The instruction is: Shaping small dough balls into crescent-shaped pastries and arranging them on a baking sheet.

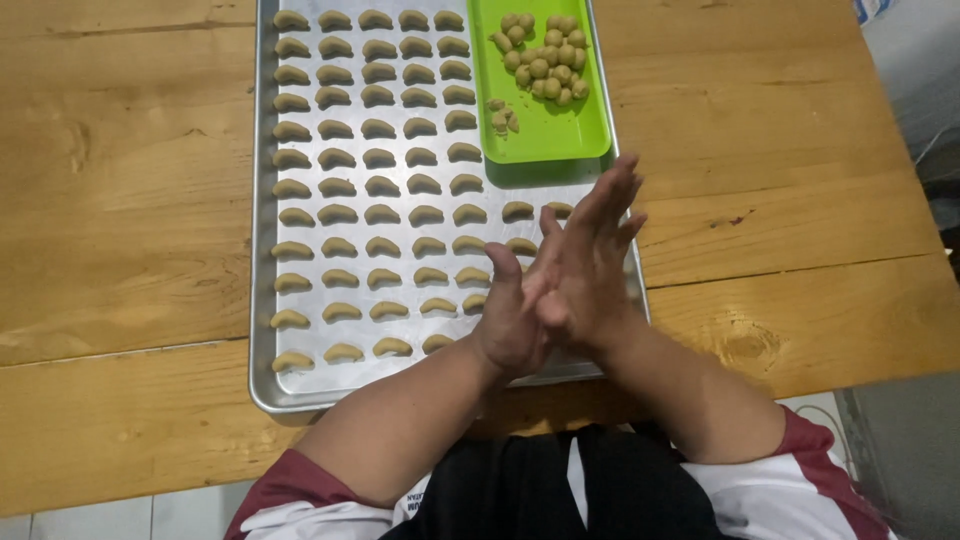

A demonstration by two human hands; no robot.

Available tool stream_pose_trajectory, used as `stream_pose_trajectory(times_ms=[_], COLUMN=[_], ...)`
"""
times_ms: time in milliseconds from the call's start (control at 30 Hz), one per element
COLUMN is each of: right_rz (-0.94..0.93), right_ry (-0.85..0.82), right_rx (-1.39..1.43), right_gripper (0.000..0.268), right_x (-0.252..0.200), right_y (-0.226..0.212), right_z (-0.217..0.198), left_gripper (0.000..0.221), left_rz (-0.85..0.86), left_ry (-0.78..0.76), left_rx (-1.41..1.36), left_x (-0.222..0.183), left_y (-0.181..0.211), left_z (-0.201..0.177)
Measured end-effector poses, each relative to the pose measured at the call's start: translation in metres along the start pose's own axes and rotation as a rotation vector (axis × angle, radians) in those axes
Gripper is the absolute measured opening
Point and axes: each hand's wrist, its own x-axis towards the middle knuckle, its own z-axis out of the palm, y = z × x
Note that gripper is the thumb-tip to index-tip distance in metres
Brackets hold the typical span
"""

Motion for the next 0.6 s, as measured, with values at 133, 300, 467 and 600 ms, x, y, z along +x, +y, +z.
stream_pose_trajectory(times_ms=[133, 300, 467, 600], right_rz=[0.011, 0.012, 0.061, -0.095], right_ry=[-0.036, -0.135, -0.198, -0.001], right_rx=[0.019, 0.06, 0.524, 0.302], right_gripper=[0.136, 0.143, 0.116, 0.064], right_x=[0.001, 0.005, 0.017, -0.01], right_y=[0.0, 0.0, -0.01, -0.01], right_z=[-0.002, -0.012, -0.064, -0.071], left_gripper=[0.094, 0.116, 0.124, 0.127], left_rz=[0.245, -0.039, -0.234, -0.185], left_ry=[-0.103, -0.047, 0.104, 0.207], left_rx=[-0.1, 0.011, -0.397, -0.492], left_x=[0.01, 0.006, 0.009, 0.01], left_y=[-0.052, 0.009, -0.009, -0.032], left_z=[-0.052, -0.001, -0.032, -0.056])
